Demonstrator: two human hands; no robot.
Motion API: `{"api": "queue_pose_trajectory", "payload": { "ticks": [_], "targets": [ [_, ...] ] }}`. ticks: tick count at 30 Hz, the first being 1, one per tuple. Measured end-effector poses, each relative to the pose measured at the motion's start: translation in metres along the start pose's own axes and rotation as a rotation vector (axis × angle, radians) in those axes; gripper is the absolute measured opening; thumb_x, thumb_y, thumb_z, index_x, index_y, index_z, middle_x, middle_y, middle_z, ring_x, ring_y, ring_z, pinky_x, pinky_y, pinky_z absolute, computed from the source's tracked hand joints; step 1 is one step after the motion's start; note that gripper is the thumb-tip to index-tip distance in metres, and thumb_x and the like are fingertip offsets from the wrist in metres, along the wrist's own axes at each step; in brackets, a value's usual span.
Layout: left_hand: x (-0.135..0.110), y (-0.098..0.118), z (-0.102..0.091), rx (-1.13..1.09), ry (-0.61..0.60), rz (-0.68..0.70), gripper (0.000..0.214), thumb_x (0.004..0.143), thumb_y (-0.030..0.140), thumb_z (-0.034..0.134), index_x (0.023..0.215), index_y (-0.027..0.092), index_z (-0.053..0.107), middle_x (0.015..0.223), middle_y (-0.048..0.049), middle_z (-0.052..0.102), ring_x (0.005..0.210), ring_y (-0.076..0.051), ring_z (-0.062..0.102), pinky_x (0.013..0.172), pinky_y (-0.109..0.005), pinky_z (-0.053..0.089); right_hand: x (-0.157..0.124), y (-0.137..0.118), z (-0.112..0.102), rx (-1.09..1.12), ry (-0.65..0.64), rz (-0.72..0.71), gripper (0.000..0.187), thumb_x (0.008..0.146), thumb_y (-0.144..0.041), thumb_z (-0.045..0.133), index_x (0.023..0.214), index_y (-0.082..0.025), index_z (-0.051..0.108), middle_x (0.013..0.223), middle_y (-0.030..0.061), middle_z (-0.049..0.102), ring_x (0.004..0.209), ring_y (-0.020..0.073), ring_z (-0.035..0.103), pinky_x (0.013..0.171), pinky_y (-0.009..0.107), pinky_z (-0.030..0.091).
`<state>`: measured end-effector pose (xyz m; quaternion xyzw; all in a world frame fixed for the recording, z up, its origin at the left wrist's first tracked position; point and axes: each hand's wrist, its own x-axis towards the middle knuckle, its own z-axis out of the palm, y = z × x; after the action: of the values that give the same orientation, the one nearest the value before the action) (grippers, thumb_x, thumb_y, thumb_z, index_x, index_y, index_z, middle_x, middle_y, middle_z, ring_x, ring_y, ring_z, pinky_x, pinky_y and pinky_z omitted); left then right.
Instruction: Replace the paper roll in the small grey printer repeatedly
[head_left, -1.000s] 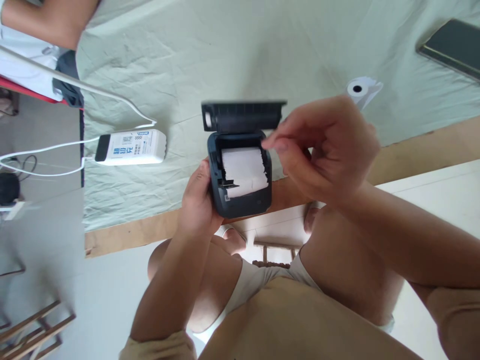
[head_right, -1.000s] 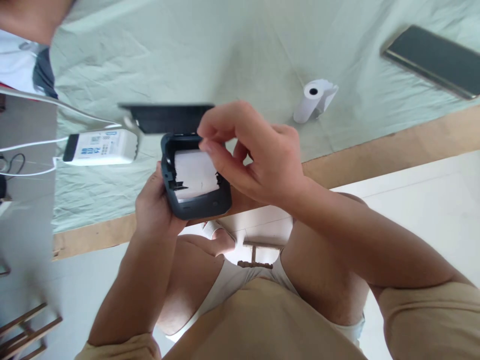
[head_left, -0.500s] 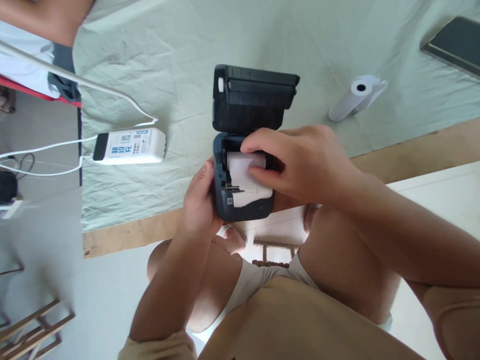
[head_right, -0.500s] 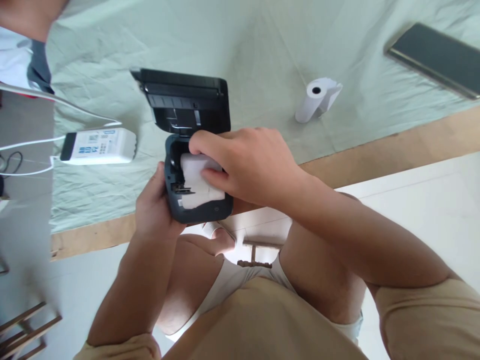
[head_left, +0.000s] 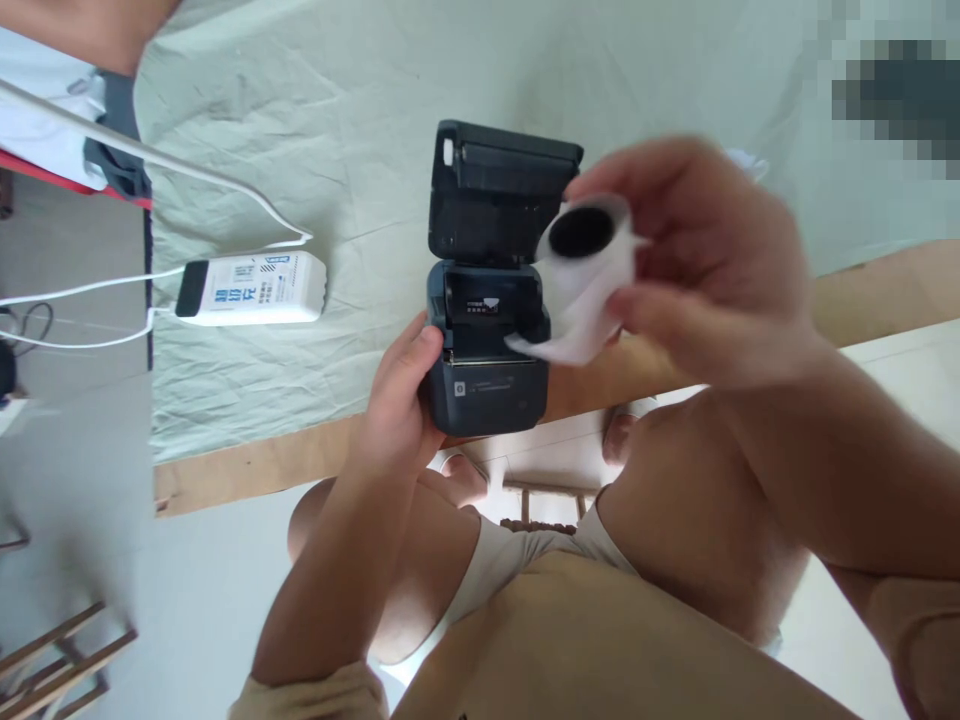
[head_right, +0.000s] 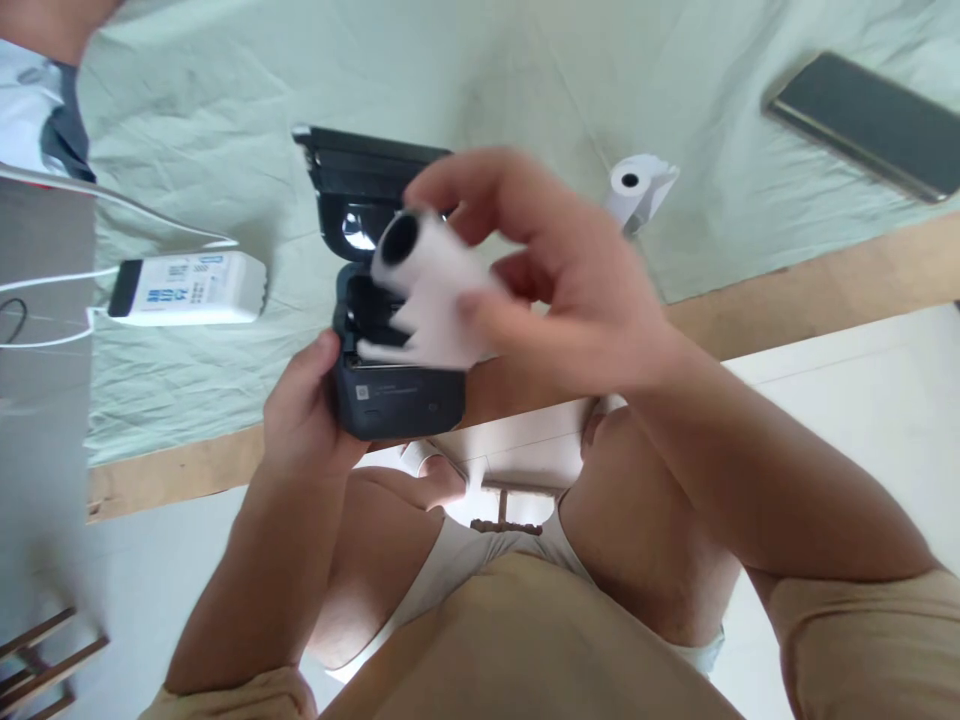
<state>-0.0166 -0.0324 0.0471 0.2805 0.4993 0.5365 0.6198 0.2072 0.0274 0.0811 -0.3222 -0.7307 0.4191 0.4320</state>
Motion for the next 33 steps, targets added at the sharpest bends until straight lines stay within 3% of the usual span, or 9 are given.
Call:
{"api": "queue_pose_trajectory", "payload": {
  "ticks": [3, 8, 12, 16, 19, 23, 25, 28, 33],
  "targets": [
    [0.001, 0.005, 0.005, 0.007, -0.03, -0.045, 0.033, 0.094, 0.052, 0.073, 0.101, 0.02, 0.079, 0.094, -0.0067, 0.081, 0.087, -0.028, 0.081, 0.07, -0.037, 0.065, -0.002, 0.021, -0.011, 0.03, 0.09, 0.061, 0.03, 0.091, -0.031, 0.065, 0.121, -0.027, 0.065, 0.096, -0.0002, 0.066, 0.07, 0.0132, 0.059, 0.054, 0.027, 0.048],
    [0.001, 0.005, 0.005, 0.004, -0.057, -0.037, 0.036, 0.094, 0.055, 0.073, 0.101, 0.02, 0.079, 0.097, -0.0077, 0.082, 0.086, -0.027, 0.08, 0.071, -0.036, 0.063, -0.008, 0.045, -0.021, -0.499, 0.058, 0.001, 0.012, 0.094, -0.035, 0.075, 0.097, -0.026, 0.068, 0.092, 0.0026, 0.066, 0.083, 0.0184, 0.065, 0.074, 0.035, 0.057],
    [0.001, 0.003, 0.003, 0.012, -0.051, -0.043, 0.039, 0.095, 0.058, 0.071, 0.101, 0.021, 0.078, 0.1, -0.0092, 0.082, 0.091, -0.028, 0.08, 0.074, -0.037, 0.064, -0.011, 0.058, -0.025, -0.597, 0.062, -0.13, 0.024, 0.094, -0.037, 0.078, 0.115, -0.03, 0.069, 0.103, 0.0068, 0.072, 0.092, 0.0222, 0.07, 0.081, 0.038, 0.06],
    [0.001, 0.004, 0.003, 0.014, -0.04, -0.054, 0.039, 0.095, 0.059, 0.071, 0.098, 0.02, 0.077, 0.097, -0.0093, 0.081, 0.086, -0.028, 0.08, 0.074, -0.038, 0.064, -0.014, 0.073, -0.024, -0.664, 0.051, -0.065, 0.046, 0.091, -0.034, 0.081, 0.133, -0.031, 0.064, 0.104, 0.0059, 0.078, 0.083, 0.0224, 0.072, 0.072, 0.036, 0.057],
    [0.001, 0.004, 0.003, 0.017, -0.048, -0.051, 0.041, 0.095, 0.06, 0.071, 0.1, 0.02, 0.077, 0.097, -0.0097, 0.082, 0.086, -0.029, 0.081, 0.073, -0.039, 0.065, -0.016, 0.064, -0.026, -0.695, 0.033, -0.068, 0.051, 0.089, -0.039, 0.084, 0.135, -0.029, 0.065, 0.103, 0.0069, 0.08, 0.082, 0.0245, 0.074, 0.072, 0.038, 0.058],
    [0.001, 0.005, 0.005, 0.016, -0.057, -0.056, 0.039, 0.091, 0.057, 0.073, 0.104, 0.02, 0.078, 0.095, -0.0086, 0.082, 0.08, -0.027, 0.079, 0.069, -0.037, 0.064, -0.016, 0.037, -0.046, -0.799, 0.264, -0.164, 0.033, 0.098, -0.029, 0.071, 0.131, -0.026, 0.072, 0.124, 0.0117, 0.078, 0.112, 0.0293, 0.075, 0.098, 0.045, 0.059],
    [0.001, 0.006, 0.006, 0.015, -0.064, -0.064, 0.04, 0.091, 0.056, 0.074, 0.106, 0.02, 0.078, 0.092, -0.0082, 0.081, 0.076, -0.027, 0.079, 0.065, -0.037, 0.063, -0.013, 0.04, -0.064, -0.9, 0.349, -0.221, 0.04, 0.092, -0.024, 0.075, 0.132, -0.022, 0.074, 0.125, 0.0144, 0.076, 0.119, 0.0329, 0.072, 0.103, 0.047, 0.056],
    [0.001, 0.007, 0.006, 0.007, -0.05, -0.062, 0.039, 0.092, 0.055, 0.074, 0.107, 0.019, 0.078, 0.096, -0.0095, 0.081, 0.082, -0.029, 0.08, 0.068, -0.04, 0.064, -0.01, 0.072, -0.09, -0.931, 0.357, -0.095, 0.054, 0.085, -0.029, 0.088, 0.137, -0.02, 0.075, 0.13, 0.0188, 0.071, 0.121, 0.0341, 0.069, 0.1, 0.046, 0.056],
    [0.001, 0.007, 0.007, 0.025, -0.038, -0.069, 0.04, 0.094, 0.057, 0.071, 0.106, 0.02, 0.077, 0.099, -0.0103, 0.081, 0.091, -0.033, 0.082, 0.076, -0.043, 0.065, -0.011, 0.113, -0.108, -0.866, 0.324, 0.065, 0.039, 0.08, -0.047, 0.095, 0.114, -0.032, 0.081, 0.1, 0.0087, 0.074, 0.089, 0.0239, 0.069, 0.085, 0.039, 0.054]
  ]
}}
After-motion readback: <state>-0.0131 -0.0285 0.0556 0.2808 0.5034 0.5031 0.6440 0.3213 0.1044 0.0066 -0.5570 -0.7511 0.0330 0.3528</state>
